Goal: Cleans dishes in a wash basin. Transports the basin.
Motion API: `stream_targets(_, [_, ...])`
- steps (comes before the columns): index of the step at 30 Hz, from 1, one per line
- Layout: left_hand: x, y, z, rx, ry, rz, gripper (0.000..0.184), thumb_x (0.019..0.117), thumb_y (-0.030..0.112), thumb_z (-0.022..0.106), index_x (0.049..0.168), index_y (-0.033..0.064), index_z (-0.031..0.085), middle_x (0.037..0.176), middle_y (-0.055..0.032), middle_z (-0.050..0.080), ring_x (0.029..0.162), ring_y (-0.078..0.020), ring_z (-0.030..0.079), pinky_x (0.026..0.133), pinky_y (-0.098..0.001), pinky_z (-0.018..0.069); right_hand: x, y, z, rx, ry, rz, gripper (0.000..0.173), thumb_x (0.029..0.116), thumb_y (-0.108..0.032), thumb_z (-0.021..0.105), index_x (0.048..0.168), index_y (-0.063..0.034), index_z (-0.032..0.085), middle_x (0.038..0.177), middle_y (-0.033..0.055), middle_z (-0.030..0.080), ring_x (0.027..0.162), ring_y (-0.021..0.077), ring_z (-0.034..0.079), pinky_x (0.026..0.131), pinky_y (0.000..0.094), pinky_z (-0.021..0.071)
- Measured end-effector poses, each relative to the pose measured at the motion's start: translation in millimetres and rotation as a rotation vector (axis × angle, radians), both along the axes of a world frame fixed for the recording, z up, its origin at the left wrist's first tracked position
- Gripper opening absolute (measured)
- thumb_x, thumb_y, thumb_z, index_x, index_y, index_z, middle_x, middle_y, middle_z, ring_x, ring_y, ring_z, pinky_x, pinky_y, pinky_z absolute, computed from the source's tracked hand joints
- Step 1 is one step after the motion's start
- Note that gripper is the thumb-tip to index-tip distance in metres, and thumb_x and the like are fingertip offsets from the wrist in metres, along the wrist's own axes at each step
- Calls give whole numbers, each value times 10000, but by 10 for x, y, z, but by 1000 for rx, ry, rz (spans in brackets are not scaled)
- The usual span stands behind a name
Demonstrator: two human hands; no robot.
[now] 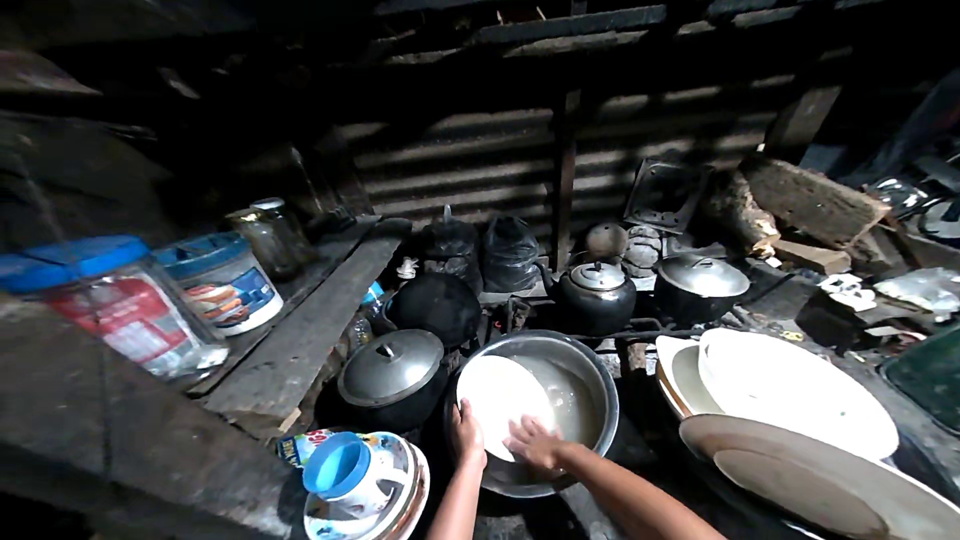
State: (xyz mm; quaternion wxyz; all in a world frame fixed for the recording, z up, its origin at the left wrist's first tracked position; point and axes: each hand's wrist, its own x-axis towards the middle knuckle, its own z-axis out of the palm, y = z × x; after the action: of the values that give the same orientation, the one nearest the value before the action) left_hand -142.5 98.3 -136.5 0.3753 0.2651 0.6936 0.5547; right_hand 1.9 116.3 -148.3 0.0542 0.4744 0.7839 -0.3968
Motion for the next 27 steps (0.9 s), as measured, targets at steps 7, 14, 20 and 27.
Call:
stream_targets(7, [-6, -47, -16, -104, -151, -18, 579, 1132, 391, 298, 1522, -26, 394, 1584, -256, 364, 1482, -374, 338, 1180, -582, 290, -119, 214, 5, 192, -133, -40, 663, 1108, -422, 343, 1671, -177, 93, 1735, 146, -40, 1573, 471, -81, 1149, 809, -29])
stream_targets(14, [166, -131, 53, -140, -243, -88, 571, 1130, 410, 283, 1485, -8, 442, 1498, -261, 463, 1372, -378, 469, 1093, -574, 400, -403, 433, 20, 216, 53, -77, 608, 1119, -486, 224, 1670, -257, 108, 1744, 71, -7, 1598, 378, -51, 1180, 756, -46])
stream_targets(20, [-21, -105, 53, -11, 71, -49, 568, 1136, 343, 298, 1543, -48, 358, 1605, -263, 338, 1509, -361, 308, 1223, -532, 242, 60, 539, -110, 101, -282, -388, 893, 1047, -619, 391, 1656, -62, 51, 1693, 253, 162, 1559, 446, 191, 1196, 692, 199])
stream_targets(27, [170, -29, 22, 29, -115, -101, 586, 1135, 360, 287, 1576, -26, 293, 1641, -243, 271, 1530, -346, 256, 1232, -529, 212, -216, 311, 17, 172, -3, -282, 655, 1113, -462, 255, 1665, -138, 116, 1730, 171, -46, 1581, 440, -83, 1163, 783, -59])
